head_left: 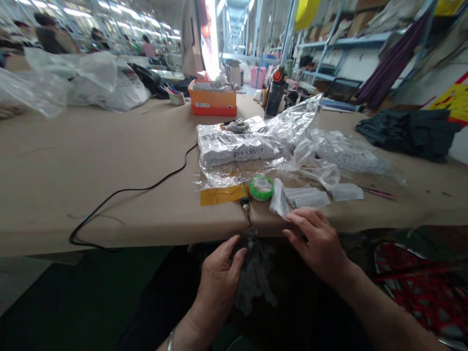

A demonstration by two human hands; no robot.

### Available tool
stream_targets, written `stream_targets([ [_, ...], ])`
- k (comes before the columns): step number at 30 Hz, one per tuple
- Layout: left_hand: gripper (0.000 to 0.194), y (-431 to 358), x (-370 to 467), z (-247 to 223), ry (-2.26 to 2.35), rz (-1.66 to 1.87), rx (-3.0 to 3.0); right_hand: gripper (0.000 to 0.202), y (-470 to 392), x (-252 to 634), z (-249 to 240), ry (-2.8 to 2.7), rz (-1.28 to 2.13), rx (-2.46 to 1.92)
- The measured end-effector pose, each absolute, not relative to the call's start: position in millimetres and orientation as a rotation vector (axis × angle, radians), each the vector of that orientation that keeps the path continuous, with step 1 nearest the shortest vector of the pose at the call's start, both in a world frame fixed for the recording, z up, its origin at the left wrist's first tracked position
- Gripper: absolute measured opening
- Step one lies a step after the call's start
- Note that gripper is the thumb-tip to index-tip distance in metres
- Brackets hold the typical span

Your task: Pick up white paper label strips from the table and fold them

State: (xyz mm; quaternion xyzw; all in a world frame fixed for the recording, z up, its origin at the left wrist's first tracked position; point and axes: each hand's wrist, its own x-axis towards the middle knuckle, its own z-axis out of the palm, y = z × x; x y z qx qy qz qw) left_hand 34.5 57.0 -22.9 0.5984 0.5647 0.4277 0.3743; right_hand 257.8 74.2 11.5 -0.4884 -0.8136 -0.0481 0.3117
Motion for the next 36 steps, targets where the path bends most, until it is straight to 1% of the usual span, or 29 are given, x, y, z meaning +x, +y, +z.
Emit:
stream_targets([
  [2,0.029,55,33,-29,1.457,1.09,1.478,0.042,81,271,7,-2.227,-0.31,-1.437],
  [3,0.027,54,34,-31,1.463,1.075,1.457,0.047,84,276,3,-2.27,-0.358,-1.488],
  [4,0.025,52,35,-32,1.466,1.053,1.442,0.048,86,280,0,-2.303,-0.391,-1.512],
  [5,0.022,51,37,-32,1.464,1.028,1.432,0.045,87,282,-4,-2.314,-0.417,-1.511],
  [10,0.012,46,59,-22,1.348,0.917,1.334,0.017,84,290,-8,-2.176,-0.459,-1.338],
  [13,0.013,46,79,-11,1.204,0.856,1.037,0.015,71,289,-1,-2.134,-0.395,-1.23],
  [17,0.027,49,105,1,0.837,0.803,0.431,0.015,40,277,7,-2.205,-0.281,-1.046],
  [18,0.027,50,110,2,0.771,0.812,0.351,0.015,33,274,8,-2.232,-0.249,-0.996],
  [20,0.02,53,118,2,0.724,0.852,0.283,0.016,26,272,7,-2.282,-0.195,-0.921],
  [22,0.013,55,122,0,0.772,0.876,0.271,0.023,30,277,4,-2.311,-0.174,-0.947],
  [23,0.011,55,123,-2,0.818,0.861,0.275,0.029,36,281,2,-2.307,-0.186,-1.017],
  [26,0.012,54,123,-5,0.957,0.81,0.329,0.052,61,297,-6,-2.206,-0.302,-1.368],
  [28,0.014,52,122,-7,1.004,0.81,0.368,0.056,75,307,-12,-2.16,-0.391,-1.543],
  [30,0.016,51,121,-9,1.022,0.809,0.385,0.048,82,313,-18,-2.172,-0.447,-1.591],
  [33,0.016,48,119,-11,1.05,0.781,0.393,0.032,82,321,-23,-2.164,-0.456,-1.527],
  [36,0.017,46,119,-10,1.05,0.76,0.403,0.024,82,328,-22,-2.098,-0.409,-1.422],
])
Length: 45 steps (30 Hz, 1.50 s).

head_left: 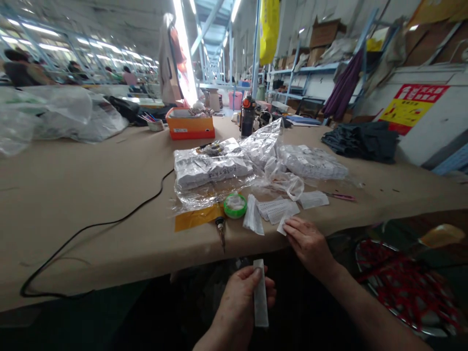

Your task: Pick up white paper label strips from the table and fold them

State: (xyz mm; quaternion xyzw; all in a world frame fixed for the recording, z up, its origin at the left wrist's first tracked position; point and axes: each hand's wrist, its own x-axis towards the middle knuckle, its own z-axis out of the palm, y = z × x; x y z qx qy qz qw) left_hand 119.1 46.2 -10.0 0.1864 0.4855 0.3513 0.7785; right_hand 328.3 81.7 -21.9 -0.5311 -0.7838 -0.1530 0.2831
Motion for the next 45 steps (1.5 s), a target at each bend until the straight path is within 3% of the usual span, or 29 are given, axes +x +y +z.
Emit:
stream_targets([
  [6,0.017,46,124,-6,0.994,0.713,0.348,0.014,71,324,-12,-1.955,-0.244,-1.236],
  [13,0.026,56,134,-29,0.77,0.833,0.229,0.024,34,279,-16,-2.287,-0.254,-0.705],
  [18,0.039,52,133,-37,0.797,0.911,0.165,0.027,28,266,-27,-2.293,-0.257,-0.671],
  [21,0.036,47,130,-33,0.84,0.901,0.192,0.023,23,268,-22,-2.296,-0.184,-0.692],
  [24,0.028,44,126,-25,0.903,0.813,0.263,0.019,32,290,-13,-2.28,-0.128,-0.858],
  [29,0.024,44,123,-19,1.037,0.719,0.311,0.06,75,374,-14,-1.957,-0.513,-1.652],
  [31,0.025,42,123,-20,1.048,0.704,0.312,0.064,87,401,-19,-1.983,-0.58,-1.799],
  [35,0.025,40,122,-23,1.064,0.692,0.313,0.051,90,420,-20,-2.093,-0.513,-1.737],
  [40,0.025,42,119,-25,1.081,0.669,0.329,0.018,84,423,-15,-2.102,-0.418,-1.577],
  [45,0.019,38,118,-16,1.047,0.697,0.328,0.014,73,416,-13,-2.007,-0.325,-1.452],
])
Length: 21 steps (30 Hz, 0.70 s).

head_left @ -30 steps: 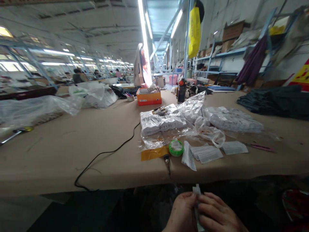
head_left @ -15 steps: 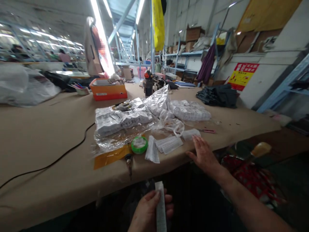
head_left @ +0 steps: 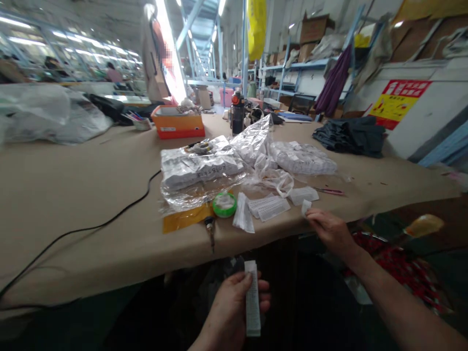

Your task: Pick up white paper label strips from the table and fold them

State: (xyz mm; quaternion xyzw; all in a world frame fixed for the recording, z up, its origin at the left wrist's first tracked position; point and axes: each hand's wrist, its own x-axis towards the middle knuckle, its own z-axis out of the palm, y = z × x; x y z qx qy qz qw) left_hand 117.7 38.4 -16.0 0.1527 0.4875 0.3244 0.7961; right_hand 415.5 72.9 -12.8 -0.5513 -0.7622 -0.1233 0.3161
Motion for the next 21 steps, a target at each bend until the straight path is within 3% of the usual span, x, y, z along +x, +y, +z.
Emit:
stream_targets([
  [4,0.013,35,117,-7,1.003,0.699,0.301,0.005,48,366,-8,-1.838,-0.187,-1.335],
  [8,0.013,36,115,-3,0.913,0.765,0.273,0.012,19,293,-10,-2.114,0.032,-0.923],
  [11,0.006,35,109,-4,0.895,0.897,0.23,0.015,9,254,-19,-2.269,0.015,-0.797],
  [21,0.005,29,97,-8,0.964,0.929,0.146,0.017,8,248,-32,-2.439,0.007,-0.755],
])
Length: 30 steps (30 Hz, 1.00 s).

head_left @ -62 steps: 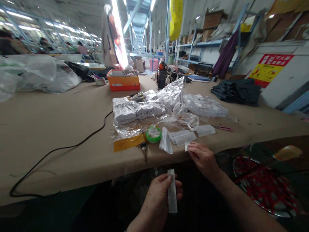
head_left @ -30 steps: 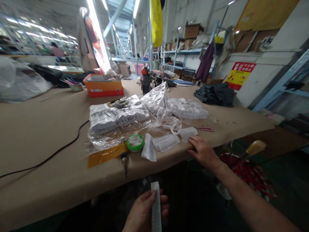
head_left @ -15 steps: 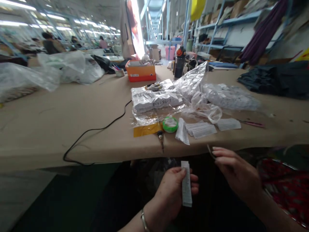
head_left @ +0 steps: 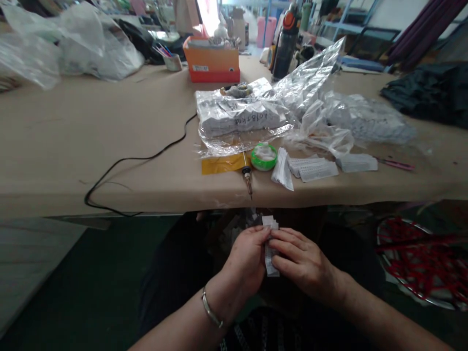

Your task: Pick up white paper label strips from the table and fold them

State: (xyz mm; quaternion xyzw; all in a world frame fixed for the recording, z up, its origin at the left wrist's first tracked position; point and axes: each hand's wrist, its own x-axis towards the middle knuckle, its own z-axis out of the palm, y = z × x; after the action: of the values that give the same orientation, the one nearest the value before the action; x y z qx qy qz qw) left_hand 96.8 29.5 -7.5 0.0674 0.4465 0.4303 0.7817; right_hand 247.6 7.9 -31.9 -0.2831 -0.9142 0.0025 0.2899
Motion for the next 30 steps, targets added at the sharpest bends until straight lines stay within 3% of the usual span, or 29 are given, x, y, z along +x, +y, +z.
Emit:
stream_targets([
  [13,0.005,25,93,-7,0.887,0.872,0.114,0.014,8,248,-27,-2.358,0.195,-0.701],
  [15,0.003,23,89,-7,0.88,0.802,0.15,0.026,6,251,-25,-2.22,0.39,-0.742],
  [18,0.016,15,81,-6,0.786,0.629,0.244,0.037,7,261,-25,-1.854,0.83,-0.976],
  [20,0.021,8,77,-4,0.732,0.535,0.278,0.049,11,267,-27,-1.607,1.283,-1.051],
  [24,0.024,-7,77,-4,0.732,0.417,0.302,0.078,18,271,-35,-1.306,2.175,-0.793],
  [26,0.024,-12,78,-6,0.724,0.391,0.318,0.072,18,269,-40,-1.231,2.329,-0.75],
  [30,0.034,-21,81,-10,0.734,0.378,0.39,0.047,12,262,-43,-1.214,2.287,-0.808],
])
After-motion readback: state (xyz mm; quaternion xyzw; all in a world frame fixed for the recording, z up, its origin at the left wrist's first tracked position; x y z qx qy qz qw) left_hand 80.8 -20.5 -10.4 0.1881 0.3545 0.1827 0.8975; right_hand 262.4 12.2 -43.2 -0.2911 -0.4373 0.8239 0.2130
